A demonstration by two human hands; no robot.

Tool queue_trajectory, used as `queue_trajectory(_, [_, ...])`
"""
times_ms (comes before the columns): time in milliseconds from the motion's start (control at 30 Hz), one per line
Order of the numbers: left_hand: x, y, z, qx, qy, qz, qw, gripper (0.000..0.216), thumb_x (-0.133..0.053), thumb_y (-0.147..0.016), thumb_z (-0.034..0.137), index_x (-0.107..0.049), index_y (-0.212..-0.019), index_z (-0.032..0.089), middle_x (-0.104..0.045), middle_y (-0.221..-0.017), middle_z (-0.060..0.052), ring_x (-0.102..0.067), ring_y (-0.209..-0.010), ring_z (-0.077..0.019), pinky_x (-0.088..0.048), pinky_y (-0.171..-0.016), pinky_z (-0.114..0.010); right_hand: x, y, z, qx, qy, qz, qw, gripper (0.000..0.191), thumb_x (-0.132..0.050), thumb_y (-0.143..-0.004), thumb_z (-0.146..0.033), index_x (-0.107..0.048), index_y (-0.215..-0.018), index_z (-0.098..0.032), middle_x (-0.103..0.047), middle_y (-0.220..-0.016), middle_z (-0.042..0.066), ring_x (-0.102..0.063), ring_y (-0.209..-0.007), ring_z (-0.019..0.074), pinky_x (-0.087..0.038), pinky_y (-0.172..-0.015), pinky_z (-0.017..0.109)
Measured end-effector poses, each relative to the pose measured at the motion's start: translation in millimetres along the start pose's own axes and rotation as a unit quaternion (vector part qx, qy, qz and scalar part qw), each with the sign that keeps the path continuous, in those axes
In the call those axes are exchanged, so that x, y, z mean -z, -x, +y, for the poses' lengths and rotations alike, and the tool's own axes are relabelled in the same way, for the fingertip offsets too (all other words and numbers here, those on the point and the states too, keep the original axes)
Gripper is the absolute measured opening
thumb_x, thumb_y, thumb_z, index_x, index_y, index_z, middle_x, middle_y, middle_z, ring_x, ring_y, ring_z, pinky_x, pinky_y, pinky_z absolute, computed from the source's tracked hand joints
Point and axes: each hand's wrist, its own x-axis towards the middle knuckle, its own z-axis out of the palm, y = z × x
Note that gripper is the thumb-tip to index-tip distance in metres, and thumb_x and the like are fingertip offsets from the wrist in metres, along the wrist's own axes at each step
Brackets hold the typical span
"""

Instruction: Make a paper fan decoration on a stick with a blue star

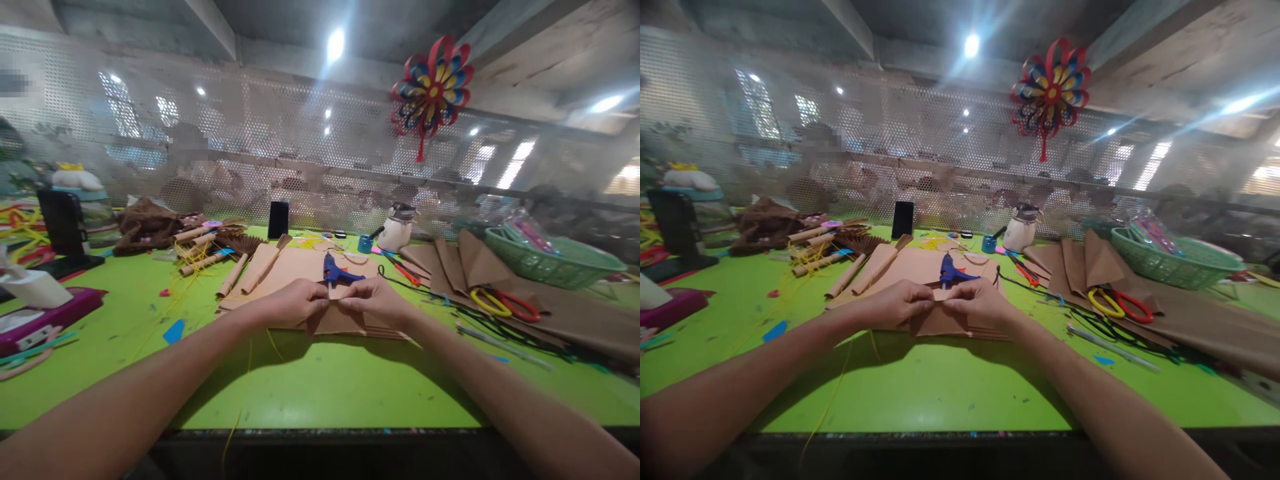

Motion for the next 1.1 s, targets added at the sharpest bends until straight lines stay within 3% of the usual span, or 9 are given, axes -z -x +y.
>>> queue_trajectory(167, [-1, -2, 3, -0.038, -0.036, 0.046, 0.998, 0.024, -0.042, -0.076, 0.028, -0.048, -0.057, 0.015, -0.046, -0.053, 0.003, -0.041, -0.052, -0.0091, -0.029, -0.050, -0.020, -4, -1, 0, 0.005, 0.035, 0.051, 0.998, 0.032, -0.065, -0.065, -0.043, -0.062, -0.061, -0.011, -0.052, -0.053, -0.001, -0.041, -0.048, 0.0070, -0.032, -0.047, 0.020])
queue_trajectory(567, [9, -1, -9, -0.009, 0.116, -0.033, 0.993, 0.034, -0.047, -0.077, 0.047, -0.052, -0.067, 0.014, -0.046, -0.055, 0.003, -0.040, -0.048, -0.0082, -0.032, -0.049, -0.021, 5, -4, -1, -0.024, -0.063, 0.061, 0.996, 0.029, -0.073, -0.057, -0.038, -0.064, -0.060, -0.011, -0.050, -0.045, -0.003, -0.038, -0.043, 0.0056, -0.028, -0.045, 0.022])
queue_trajectory(733, [8, -2, -12, 0.005, 0.133, -0.023, 0.991, 0.037, -0.049, -0.075, 0.050, -0.053, -0.068, 0.014, -0.045, -0.054, 0.004, -0.039, -0.047, -0.0077, -0.030, -0.048, -0.020, 4, -5, 3, -0.047, -0.104, 0.074, 0.991, 0.027, -0.074, -0.055, -0.036, -0.063, -0.059, -0.011, -0.052, -0.049, -0.002, -0.039, -0.045, 0.0056, -0.027, -0.046, 0.022])
queue_trajectory(933, [3, 0, -5, -0.004, 0.162, -0.003, 0.987, 0.040, -0.049, -0.076, 0.051, -0.055, -0.065, 0.013, -0.047, -0.053, 0.002, -0.040, -0.048, -0.0078, -0.031, -0.049, -0.021, 3, -2, 0, -0.028, -0.061, 0.054, 0.996, 0.032, -0.071, -0.058, -0.042, -0.059, -0.054, -0.013, -0.051, -0.046, -0.002, -0.040, -0.044, 0.0066, -0.029, -0.048, 0.023])
queue_trajectory(1100, [-4, 1, 2, 0.037, 0.237, -0.005, 0.971, 0.035, -0.054, -0.075, 0.045, -0.053, -0.060, 0.013, -0.038, -0.046, 0.006, -0.029, -0.042, -0.0049, -0.025, -0.044, -0.020, 3, 0, -5, -0.041, -0.054, 0.045, 0.997, 0.034, -0.071, -0.057, -0.043, -0.057, -0.055, -0.013, -0.050, -0.047, -0.003, -0.039, -0.044, 0.0062, -0.028, -0.047, 0.022])
